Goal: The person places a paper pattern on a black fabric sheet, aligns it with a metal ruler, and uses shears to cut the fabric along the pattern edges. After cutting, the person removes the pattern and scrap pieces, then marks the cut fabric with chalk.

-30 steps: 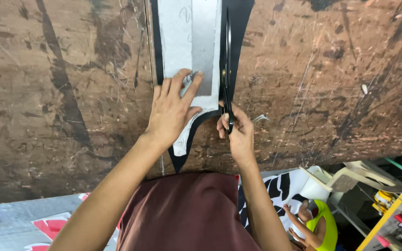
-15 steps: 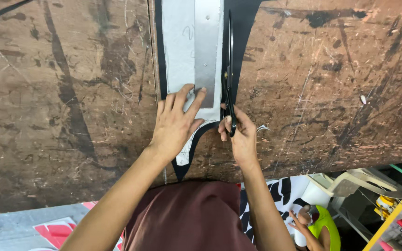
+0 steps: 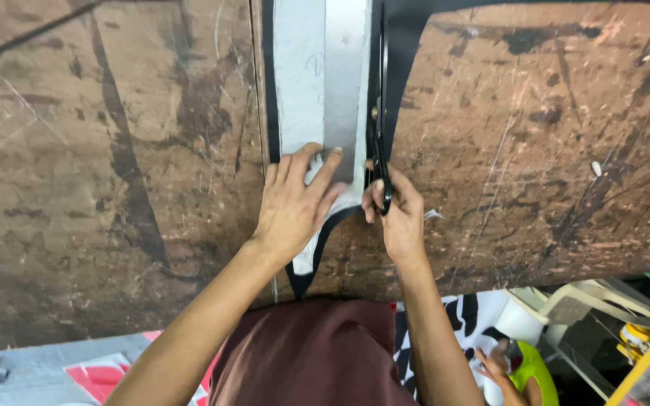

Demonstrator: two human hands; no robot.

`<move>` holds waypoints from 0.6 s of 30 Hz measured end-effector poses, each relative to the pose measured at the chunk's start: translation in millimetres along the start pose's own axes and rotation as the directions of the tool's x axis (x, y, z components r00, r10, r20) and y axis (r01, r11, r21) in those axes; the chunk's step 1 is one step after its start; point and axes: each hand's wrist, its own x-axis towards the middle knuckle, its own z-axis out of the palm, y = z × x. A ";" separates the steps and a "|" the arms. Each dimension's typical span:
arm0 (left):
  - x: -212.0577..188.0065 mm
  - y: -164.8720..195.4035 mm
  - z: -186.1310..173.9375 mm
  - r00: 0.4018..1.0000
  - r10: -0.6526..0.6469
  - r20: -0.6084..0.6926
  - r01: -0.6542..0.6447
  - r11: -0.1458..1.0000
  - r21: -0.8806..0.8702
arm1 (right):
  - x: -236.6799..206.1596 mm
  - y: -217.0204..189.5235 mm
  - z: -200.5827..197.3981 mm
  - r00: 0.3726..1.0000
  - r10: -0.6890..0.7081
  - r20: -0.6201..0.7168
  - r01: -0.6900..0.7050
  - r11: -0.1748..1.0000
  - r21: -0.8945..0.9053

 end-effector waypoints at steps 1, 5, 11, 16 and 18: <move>11.8 -4.2 -1.1 0.999 0.029 -0.033 -0.028 0.999 0.025 | 0.9 0.1 -0.3 1.000 0.005 -0.004 -0.004 1.000 0.008; 88.4 -38.0 -6.3 0.943 0.177 -0.282 -0.085 0.948 0.308 | 4.3 0.6 1.3 1.000 0.011 -0.014 -0.011 1.000 -0.020; 151.5 -87.6 -10.4 0.921 0.153 -0.358 -0.060 0.964 0.259 | 7.5 -3.5 4.7 0.998 0.043 -0.054 -0.045 0.998 -0.041; 148.9 -81.6 -11.5 0.922 0.165 -0.351 -0.035 0.936 0.349 | 8.3 -11.7 7.0 0.996 0.072 -0.049 -0.073 0.997 -0.023; 151.0 -79.4 -13.3 0.921 0.172 -0.348 -0.038 0.932 0.361 | 14.5 -15.1 8.0 0.997 0.051 -0.057 -0.053 0.998 -0.031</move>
